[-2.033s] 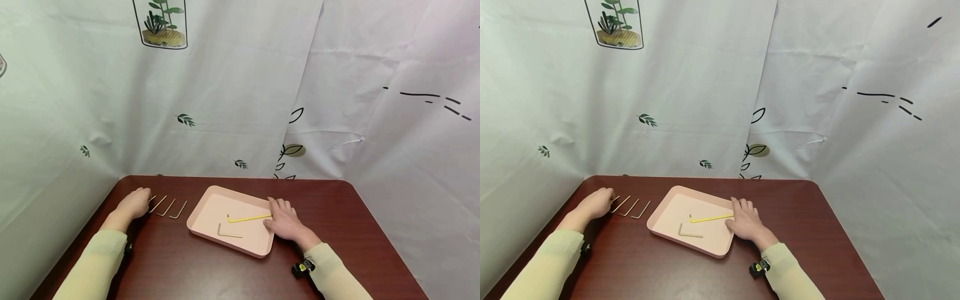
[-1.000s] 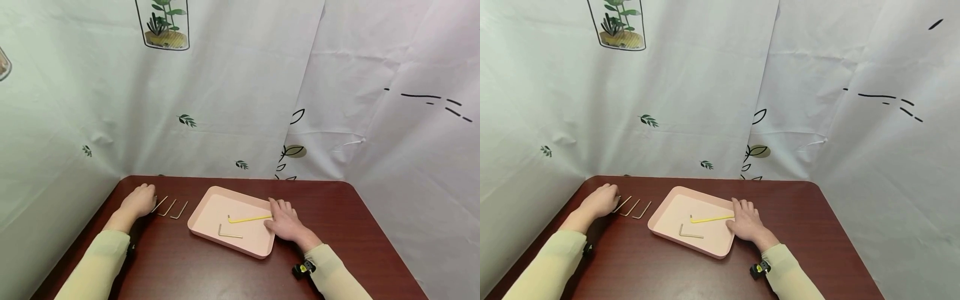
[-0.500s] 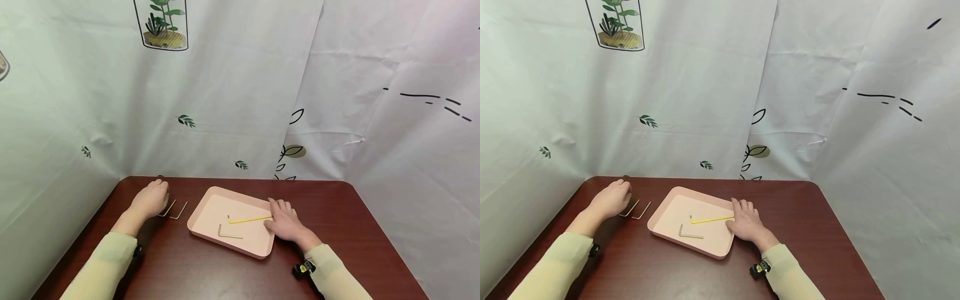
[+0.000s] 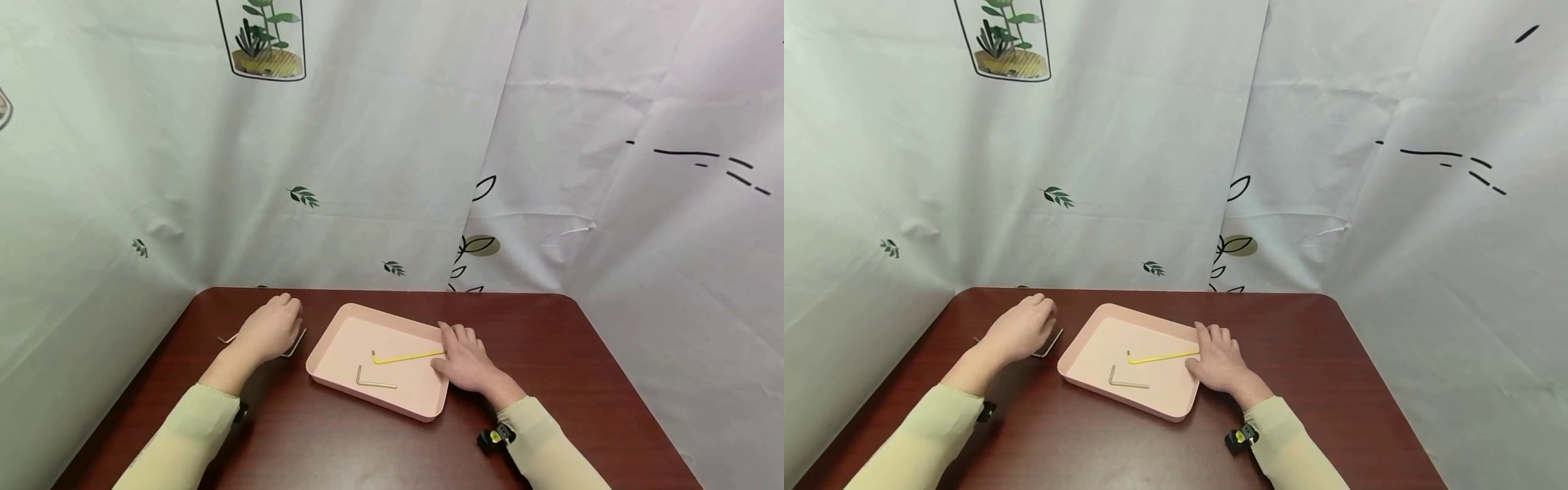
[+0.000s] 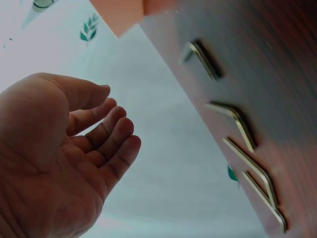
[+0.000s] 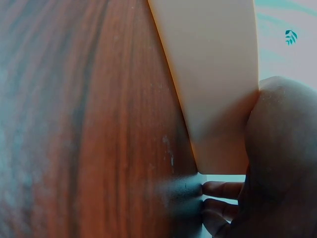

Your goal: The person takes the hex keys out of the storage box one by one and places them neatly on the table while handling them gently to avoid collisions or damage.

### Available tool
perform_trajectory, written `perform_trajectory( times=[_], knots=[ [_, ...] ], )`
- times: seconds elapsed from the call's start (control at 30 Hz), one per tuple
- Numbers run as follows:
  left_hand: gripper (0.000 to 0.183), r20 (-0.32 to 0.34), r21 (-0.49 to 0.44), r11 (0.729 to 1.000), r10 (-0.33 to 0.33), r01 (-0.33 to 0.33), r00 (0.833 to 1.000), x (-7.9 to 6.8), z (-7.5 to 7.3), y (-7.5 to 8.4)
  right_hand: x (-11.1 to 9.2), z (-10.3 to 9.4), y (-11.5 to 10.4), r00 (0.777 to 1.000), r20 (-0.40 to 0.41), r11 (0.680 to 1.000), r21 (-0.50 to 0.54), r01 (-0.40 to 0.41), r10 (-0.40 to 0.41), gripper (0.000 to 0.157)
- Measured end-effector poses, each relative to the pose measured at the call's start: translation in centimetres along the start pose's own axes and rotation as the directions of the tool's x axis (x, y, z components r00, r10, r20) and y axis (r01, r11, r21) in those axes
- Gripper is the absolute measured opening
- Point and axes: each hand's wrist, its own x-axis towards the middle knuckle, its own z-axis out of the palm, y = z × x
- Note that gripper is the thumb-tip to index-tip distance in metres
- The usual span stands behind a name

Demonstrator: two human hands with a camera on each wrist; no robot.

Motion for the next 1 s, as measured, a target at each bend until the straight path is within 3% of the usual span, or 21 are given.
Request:
perform_trajectory(
  times=[0.27, 0.53, 0.8, 1.0],
  knots=[
    [0.012, -0.045, -0.020, 0.997, 0.070, -0.071, 0.997, 0.5, 0.0, 2.3, 0.2, -0.2, -0.1, 1.000, -0.001, 1.000, 0.000, -0.011, 0.011, 0.082],
    [0.012, 0.001, -0.053, 0.997, 0.062, -0.062, 0.998, 0.6, 0.7, 4.0, 0.2, -0.3, -0.1, 1.000, -0.007, 1.000, 0.010, -0.005, 0.005, 0.082],
    [0.006, 0.001, -0.043, 0.993, 0.110, -0.110, 0.994, 0.8, 1.3, 5.0, 0.3, 0.2, 0.2, 1.000, -0.011, 1.000, 0.006, -0.014, 0.014, 0.083],
    [0.006, 0.046, -0.046, 0.995, 0.096, -0.094, 0.994, 0.8, 1.6, 6.1, 0.3, 0.0, 0.1, 1.000, 0.013, 1.000, 0.006, -0.024, 0.024, 0.083]
  ],
)
